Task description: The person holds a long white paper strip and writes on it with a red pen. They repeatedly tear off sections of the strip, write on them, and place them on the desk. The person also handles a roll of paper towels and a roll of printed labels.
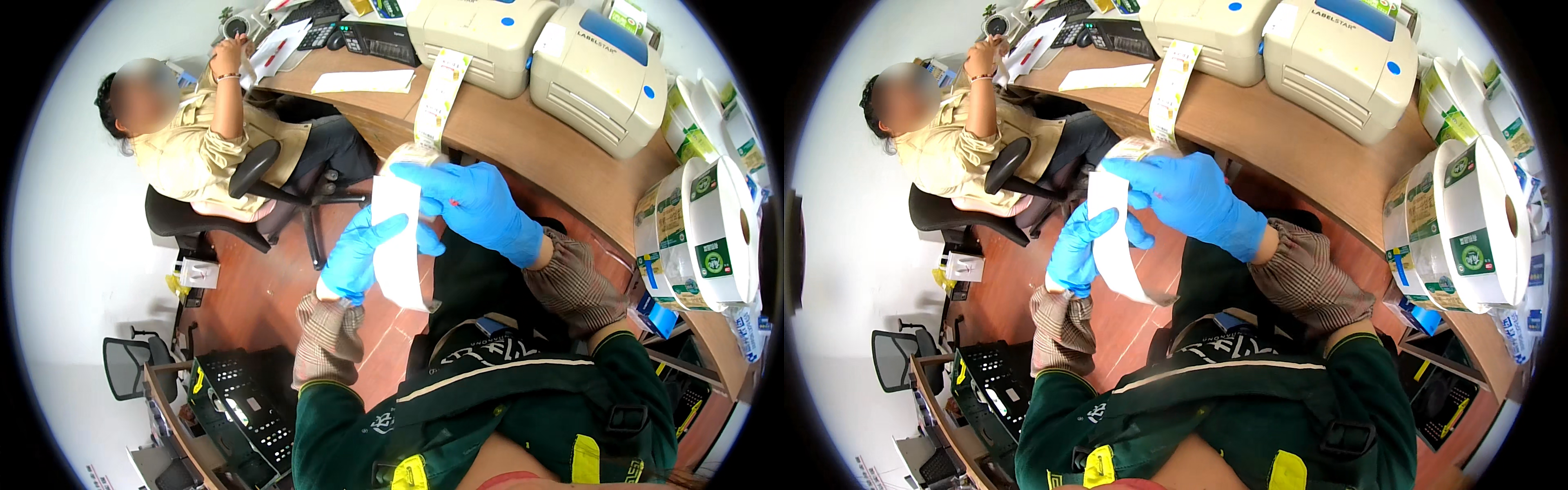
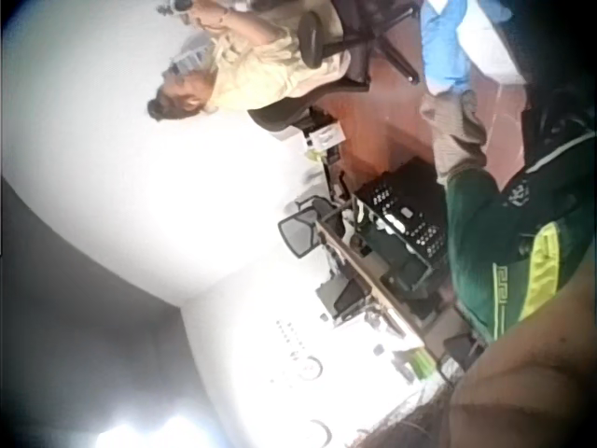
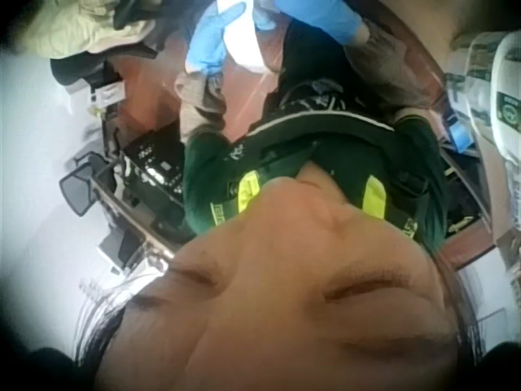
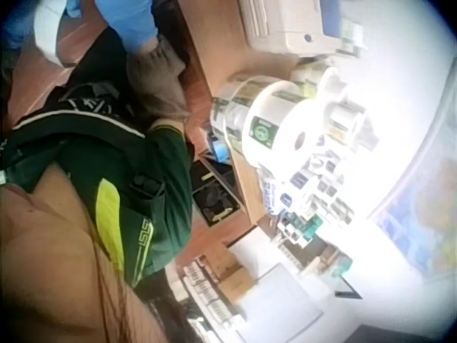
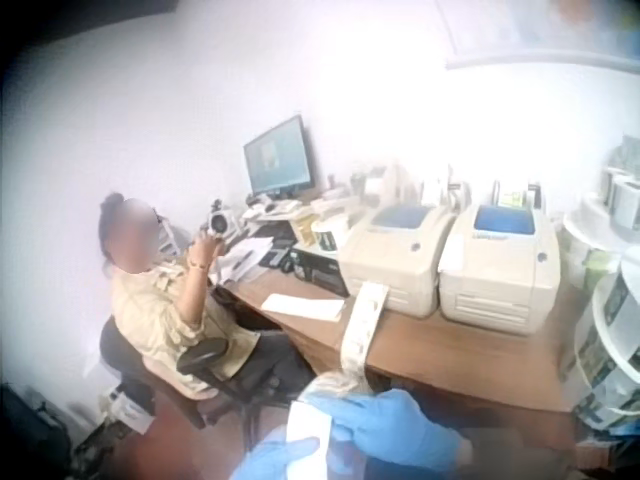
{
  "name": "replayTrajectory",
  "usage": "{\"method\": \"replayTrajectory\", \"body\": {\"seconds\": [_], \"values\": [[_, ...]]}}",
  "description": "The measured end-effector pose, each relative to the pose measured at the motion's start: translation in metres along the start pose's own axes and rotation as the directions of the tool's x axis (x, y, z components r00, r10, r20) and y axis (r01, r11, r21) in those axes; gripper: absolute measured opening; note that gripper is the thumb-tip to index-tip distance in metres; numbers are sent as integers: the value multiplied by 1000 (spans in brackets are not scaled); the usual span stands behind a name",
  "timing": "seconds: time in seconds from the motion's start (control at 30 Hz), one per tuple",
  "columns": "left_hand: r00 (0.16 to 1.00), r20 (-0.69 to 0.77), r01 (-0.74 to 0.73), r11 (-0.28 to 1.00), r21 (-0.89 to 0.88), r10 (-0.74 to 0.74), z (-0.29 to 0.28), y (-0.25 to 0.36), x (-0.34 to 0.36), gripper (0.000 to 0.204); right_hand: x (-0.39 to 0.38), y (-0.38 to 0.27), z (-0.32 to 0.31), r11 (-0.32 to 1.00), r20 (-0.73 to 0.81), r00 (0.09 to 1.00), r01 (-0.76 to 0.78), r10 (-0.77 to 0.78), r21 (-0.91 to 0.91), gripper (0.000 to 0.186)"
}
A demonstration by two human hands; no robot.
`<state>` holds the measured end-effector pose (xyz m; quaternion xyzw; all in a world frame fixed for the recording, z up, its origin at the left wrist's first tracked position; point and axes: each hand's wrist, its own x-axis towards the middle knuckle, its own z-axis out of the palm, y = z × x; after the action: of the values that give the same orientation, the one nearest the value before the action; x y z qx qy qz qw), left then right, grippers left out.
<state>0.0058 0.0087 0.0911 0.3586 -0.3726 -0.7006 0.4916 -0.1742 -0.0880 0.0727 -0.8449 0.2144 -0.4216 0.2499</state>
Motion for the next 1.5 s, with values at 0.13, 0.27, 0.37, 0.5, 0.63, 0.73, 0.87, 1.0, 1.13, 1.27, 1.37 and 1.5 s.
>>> {"method": "replayTrajectory", "body": {"seconds": [0.13, 0.27, 0.37, 0.5, 0.63, 0.73, 0.87, 1.0, 1.13, 1.27, 1.37, 1.5], "values": [[985, -98, -131, 982, 133, 145, 10, -7, 5, 38, 4, -11, -21, 954, -136, 969, -171, 208, 247, 30], [952, -149, -214, 928, 306, 268, 15, -23, 4, 30, 5, -36, -32, 981, -36, 991, -121, 128, 151, 33], [935, -186, -235, 918, 320, 304, 18, -26, 2, 25, 6, -41, -22, 965, 49, 988, -151, 144, 213, 23], [908, -319, -162, 930, 331, 272, 5, -30, 8, 22, 14, -42, -23, 942, 48, 993, -117, 107, 314, 13], [910, -349, -149, 962, 230, 225, -2, -23, 2, 29, 15, -46, -20, 904, 70, 989, -147, 130, 400, 15], [833, -388, -151, 836, 527, 395, 10, -23, 7, 52, 18, -42, -18, 948, 21, 995, -95, 93, 304, 13], [882, -94, -355, 783, 511, 462, 0, -29, 23, 70, 24, -42, -24, 757, 174, 968, -251, 181, 603, 18], [975, -29, -199, 927, 317, 219, 4, -31, 34, 34, 46, -1, -28, 771, -43, 918, -305, 394, 559, 20], [909, -200, -314, 917, 245, 365, -11, -36, 41, 33, 58, 118, -4, 706, -146, 702, -637, 697, 309, 35], [878, -299, -330, 925, 189, 374, -20, -37, 36, 34, 93, 136, 2, 781, -313, 726, -493, 613, 384, 34], [847, -363, -364, 922, 136, 388, -29, -34, 25, 33, 143, 100, -3, 842, -395, 754, -393, 525, 369, 25], [851, -372, -359, 928, 102, 371, -27, -22, 17, 33, 186, 18, 4, 984, -351, 929, -156, 116, -90, 33]]}}
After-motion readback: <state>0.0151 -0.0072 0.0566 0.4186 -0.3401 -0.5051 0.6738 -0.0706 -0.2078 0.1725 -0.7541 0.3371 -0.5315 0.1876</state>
